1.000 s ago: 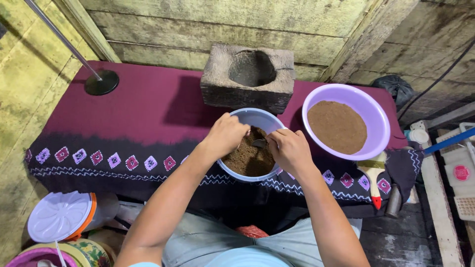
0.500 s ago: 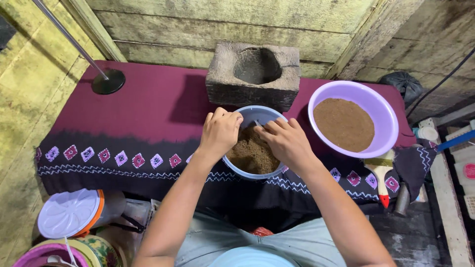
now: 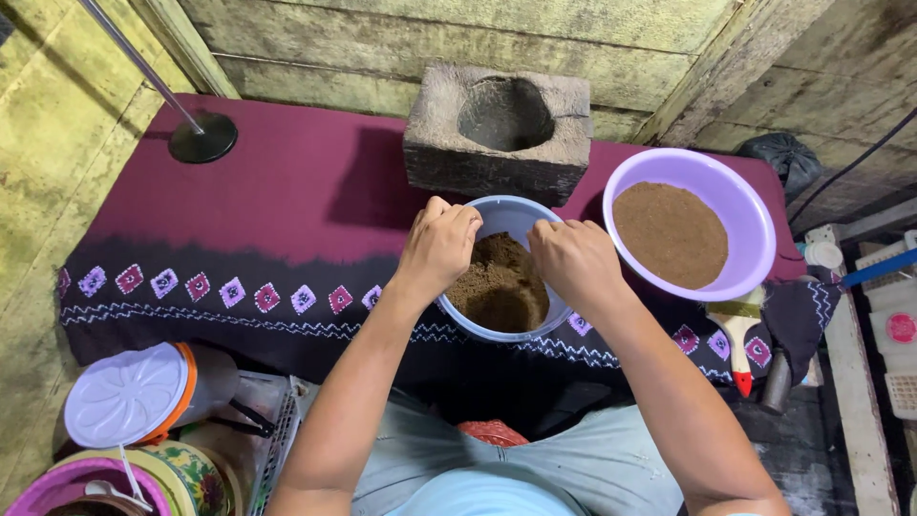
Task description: Mixing powder in a bucket and cleaning a stone mortar with a brush.
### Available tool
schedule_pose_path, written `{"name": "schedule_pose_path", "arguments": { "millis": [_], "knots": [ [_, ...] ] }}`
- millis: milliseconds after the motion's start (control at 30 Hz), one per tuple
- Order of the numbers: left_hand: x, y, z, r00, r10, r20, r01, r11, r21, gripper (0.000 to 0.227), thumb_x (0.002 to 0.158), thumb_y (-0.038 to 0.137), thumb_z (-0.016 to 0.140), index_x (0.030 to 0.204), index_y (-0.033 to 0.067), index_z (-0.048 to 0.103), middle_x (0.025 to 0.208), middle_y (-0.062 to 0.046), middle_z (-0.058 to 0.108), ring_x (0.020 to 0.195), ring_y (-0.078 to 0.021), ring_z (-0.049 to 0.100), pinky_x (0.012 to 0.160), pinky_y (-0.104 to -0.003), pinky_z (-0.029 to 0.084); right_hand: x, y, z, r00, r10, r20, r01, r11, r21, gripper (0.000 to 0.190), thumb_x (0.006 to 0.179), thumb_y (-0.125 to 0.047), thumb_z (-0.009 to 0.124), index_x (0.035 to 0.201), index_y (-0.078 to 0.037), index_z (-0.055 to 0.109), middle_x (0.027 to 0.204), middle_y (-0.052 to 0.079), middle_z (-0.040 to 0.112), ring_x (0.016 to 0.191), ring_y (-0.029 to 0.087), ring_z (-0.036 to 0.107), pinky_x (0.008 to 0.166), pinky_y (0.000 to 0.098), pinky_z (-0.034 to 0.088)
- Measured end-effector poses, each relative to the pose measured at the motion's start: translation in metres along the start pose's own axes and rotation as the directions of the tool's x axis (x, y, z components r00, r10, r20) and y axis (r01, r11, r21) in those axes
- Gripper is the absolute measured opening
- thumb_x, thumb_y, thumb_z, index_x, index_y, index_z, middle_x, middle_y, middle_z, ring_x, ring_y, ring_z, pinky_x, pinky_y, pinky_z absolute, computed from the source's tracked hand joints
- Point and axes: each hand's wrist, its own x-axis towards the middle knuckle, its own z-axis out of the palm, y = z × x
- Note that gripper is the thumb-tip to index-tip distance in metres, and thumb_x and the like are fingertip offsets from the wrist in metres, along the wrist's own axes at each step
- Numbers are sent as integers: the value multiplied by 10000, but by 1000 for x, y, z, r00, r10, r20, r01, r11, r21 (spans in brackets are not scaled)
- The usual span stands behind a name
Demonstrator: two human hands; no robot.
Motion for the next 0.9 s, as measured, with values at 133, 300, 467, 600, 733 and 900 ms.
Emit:
{"name": "schedule_pose_path", "arguments": {
  "millis": [133, 300, 467, 600, 733, 900],
  "knots": [
    [-1, -2, 1, 1000, -6, -10, 5, 1000, -15, 221, 1055, 321, 465, 1003, 197, 640, 888, -8, 633, 930, -226, 583, 766, -382, 521, -9, -30, 20, 971, 77, 225, -95, 993, 72, 274, 896, -312, 483, 739, -151, 641, 586, 102, 625, 575, 352, 702, 489, 509, 528],
    [-3, -1, 2, 1000, -25, -9, 25, 1000, -15, 229, 1056, 311, 455, 985, 179, 629, 844, -20, 600, 904, -237, 578, 754, -387, 529, 15, -29, 10, 871, 229, 435, -379, 876, 297, 324, 919, -387, 575, 807, -118, 717, 645, 167, 700, 726, 423, 745, 634, 524, 580],
    [-4, -1, 2, 1000, -18, -19, 17, 1000, -21, 242, 1066, 302, 447, 979, 169, 630, 830, -21, 596, 890, -242, 587, 734, -387, 530, 22, -26, -78, 791, 292, 538, -537, 754, 380, 243, 920, -337, 616, 905, -123, 731, 702, 139, 746, 775, 373, 763, 749, 468, 597],
    [-2, -1, 1, 1000, -5, -16, 4, 1000, -23, 234, 1064, 292, 453, 982, 159, 628, 825, -38, 586, 893, -258, 589, 741, -396, 528, 16, -23, -87, 783, -18, 622, -591, 289, 753, 360, 941, -335, 718, 770, -19, 744, 598, 123, 749, 563, 203, 727, 617, 319, 605],
    [-3, 0, -1, 1000, -5, -4, 5, 999, -36, 245, 1066, 287, 444, 981, 157, 634, 825, -34, 593, 888, -254, 588, 737, -393, 528, 22, -37, -61, 775, -137, 618, -537, 373, 756, 279, 984, -215, 660, 873, 24, 751, 688, 159, 757, 595, 214, 715, 669, 365, 592],
    [-3, -3, 1, 1000, 18, -15, -18, 1000, -4, 237, 1061, 290, 457, 968, 154, 627, 821, -29, 586, 877, -251, 587, 726, -387, 526, 36, -26, -10, 799, 100, 593, -496, 667, 556, 291, 953, -395, 672, 987, -127, 780, 907, 147, 779, 969, 396, 732, 828, 506, 569]
  ]
}}
